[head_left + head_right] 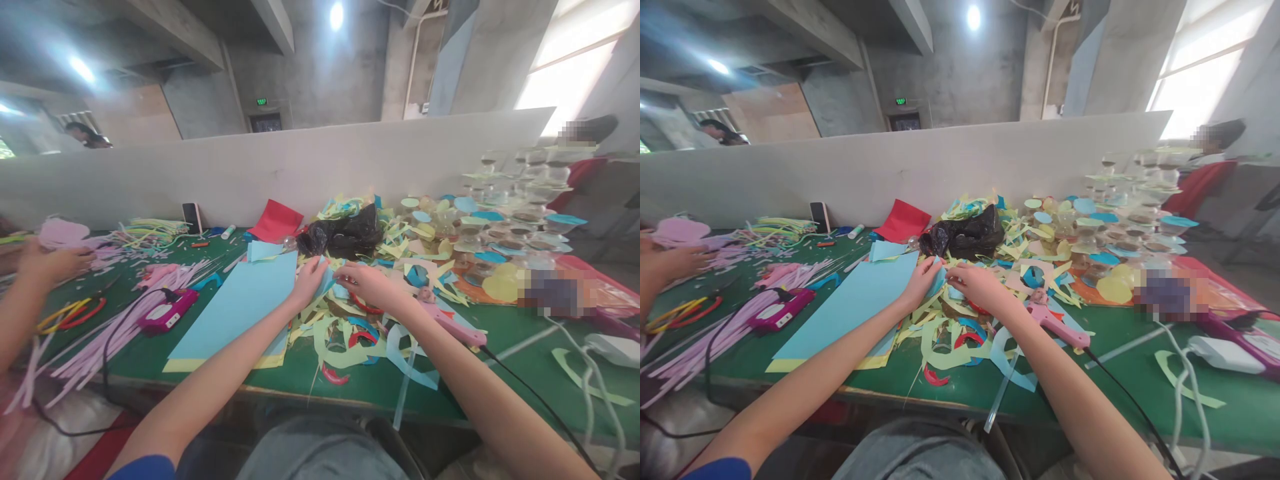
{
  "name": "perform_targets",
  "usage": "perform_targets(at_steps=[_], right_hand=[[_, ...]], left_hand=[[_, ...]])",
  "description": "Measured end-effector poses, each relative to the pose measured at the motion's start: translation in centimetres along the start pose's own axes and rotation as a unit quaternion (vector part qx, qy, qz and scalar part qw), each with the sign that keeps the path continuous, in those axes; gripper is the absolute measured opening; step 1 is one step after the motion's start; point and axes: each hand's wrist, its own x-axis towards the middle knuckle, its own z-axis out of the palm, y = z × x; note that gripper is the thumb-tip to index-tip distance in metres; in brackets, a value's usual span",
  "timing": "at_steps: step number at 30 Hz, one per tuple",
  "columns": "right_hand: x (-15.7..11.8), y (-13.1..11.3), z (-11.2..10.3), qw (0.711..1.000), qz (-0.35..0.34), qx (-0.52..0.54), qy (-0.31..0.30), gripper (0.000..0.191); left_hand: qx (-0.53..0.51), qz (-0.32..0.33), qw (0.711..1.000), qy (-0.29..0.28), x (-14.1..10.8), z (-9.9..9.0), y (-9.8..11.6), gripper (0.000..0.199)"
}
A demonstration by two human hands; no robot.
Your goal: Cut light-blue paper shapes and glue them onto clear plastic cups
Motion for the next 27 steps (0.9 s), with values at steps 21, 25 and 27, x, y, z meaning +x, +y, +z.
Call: perform_targets(at_steps=[21, 25, 27], right_hand=[[0.1, 0.0, 0.0, 0.989, 0.124, 0.082, 0.03, 0.031], [0.3, 0.4, 0.4, 0.985, 0.148, 0.084, 0.035, 0.033], [0.3, 0.5, 0.4, 0.984, 0.152, 0.087, 0.034, 0.032]], left_hand=[[0.015, 0.036, 0.996, -0.082, -1.1, 0.2, 1.0, 0.019], [0.022, 0.064, 0.996, -0.056, -1.5, 0.2, 1.6, 0.031], [0.009, 0.045, 0.996, -0.071, -1.6, 0.2, 1.7, 0.036]])
